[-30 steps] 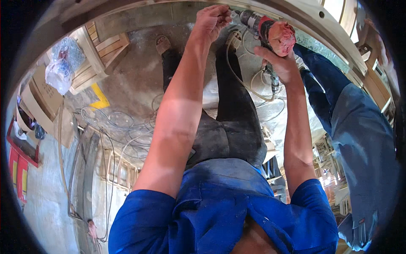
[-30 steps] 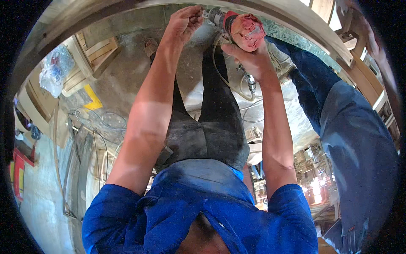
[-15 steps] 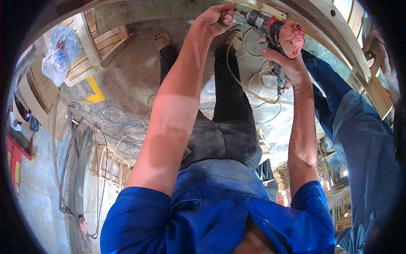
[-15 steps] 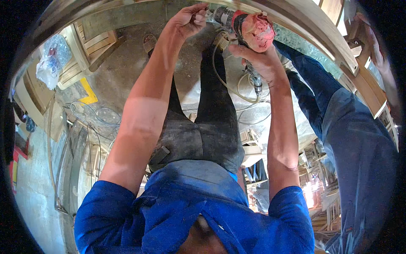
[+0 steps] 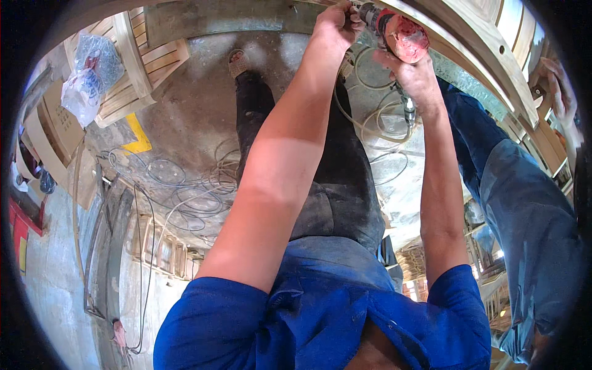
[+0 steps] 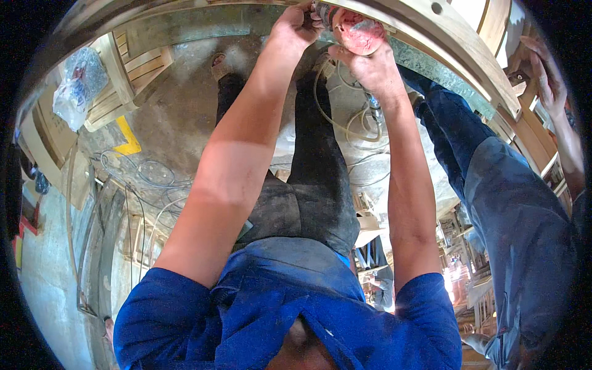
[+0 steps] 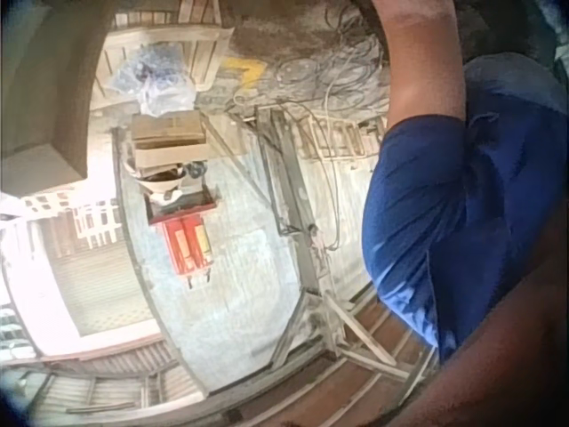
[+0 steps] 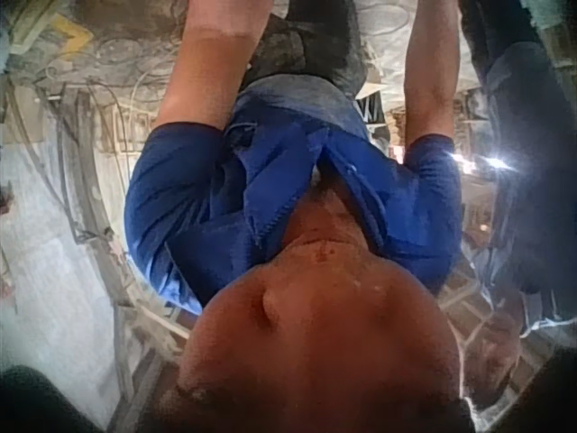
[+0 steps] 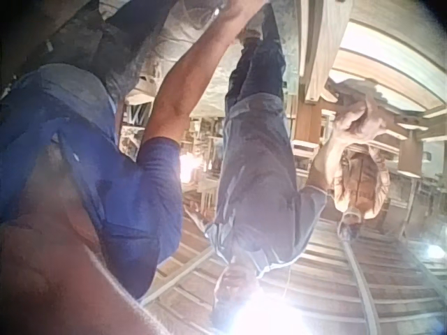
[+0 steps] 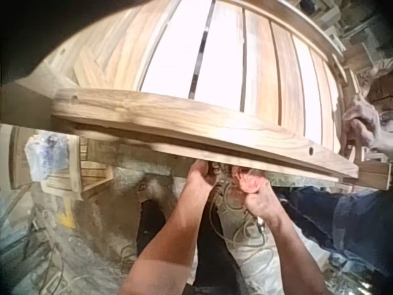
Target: Assembling small wooden slatted tables or stools using a power drill.
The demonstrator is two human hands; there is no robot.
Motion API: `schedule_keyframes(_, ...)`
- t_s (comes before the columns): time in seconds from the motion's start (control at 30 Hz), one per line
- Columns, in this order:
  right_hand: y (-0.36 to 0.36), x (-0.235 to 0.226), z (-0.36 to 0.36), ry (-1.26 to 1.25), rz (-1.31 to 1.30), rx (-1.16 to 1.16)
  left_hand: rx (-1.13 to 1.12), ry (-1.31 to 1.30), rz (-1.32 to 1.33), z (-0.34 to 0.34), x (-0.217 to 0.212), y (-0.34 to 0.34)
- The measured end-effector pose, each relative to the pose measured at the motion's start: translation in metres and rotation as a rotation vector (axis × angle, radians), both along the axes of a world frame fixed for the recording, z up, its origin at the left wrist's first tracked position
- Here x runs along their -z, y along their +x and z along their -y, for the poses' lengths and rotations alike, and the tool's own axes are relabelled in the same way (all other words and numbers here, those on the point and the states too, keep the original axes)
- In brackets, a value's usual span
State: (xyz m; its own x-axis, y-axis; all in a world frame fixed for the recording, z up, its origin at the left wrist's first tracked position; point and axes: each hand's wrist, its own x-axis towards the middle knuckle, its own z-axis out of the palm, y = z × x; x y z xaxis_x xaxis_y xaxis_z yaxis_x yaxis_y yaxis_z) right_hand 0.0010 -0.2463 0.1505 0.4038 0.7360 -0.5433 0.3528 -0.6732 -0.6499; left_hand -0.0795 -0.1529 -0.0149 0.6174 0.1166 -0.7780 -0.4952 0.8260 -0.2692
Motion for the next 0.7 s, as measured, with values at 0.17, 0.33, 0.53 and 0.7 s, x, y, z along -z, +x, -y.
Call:
schedule_keyframes(0.17, -0.006, -0.018, -0.041, -0.152, -0.085, -0.001, 0.25, 0.294, -0.292, -0.011, 0.014, -0.008)
schedule_keyframes(0.33, -0.006, 0.001, -0.036, -0.07, -0.032, 0.059, 0.191, 0.187, -0.182, -0.005, -0.013, -0.007)
schedule_keyframes(0.53, -0.007, -0.011, -0.047, -0.232, -0.072, 0.041, 0.289, 0.295, -0.38, -0.009, -0.03, -0.037)
schedule_keyframes(0.7, 0.019, -0.013, -0.036, -0.322, -0.087, 0.063, 0.067, 0.307, -0.406, -0.022, -0.034, -0.014)
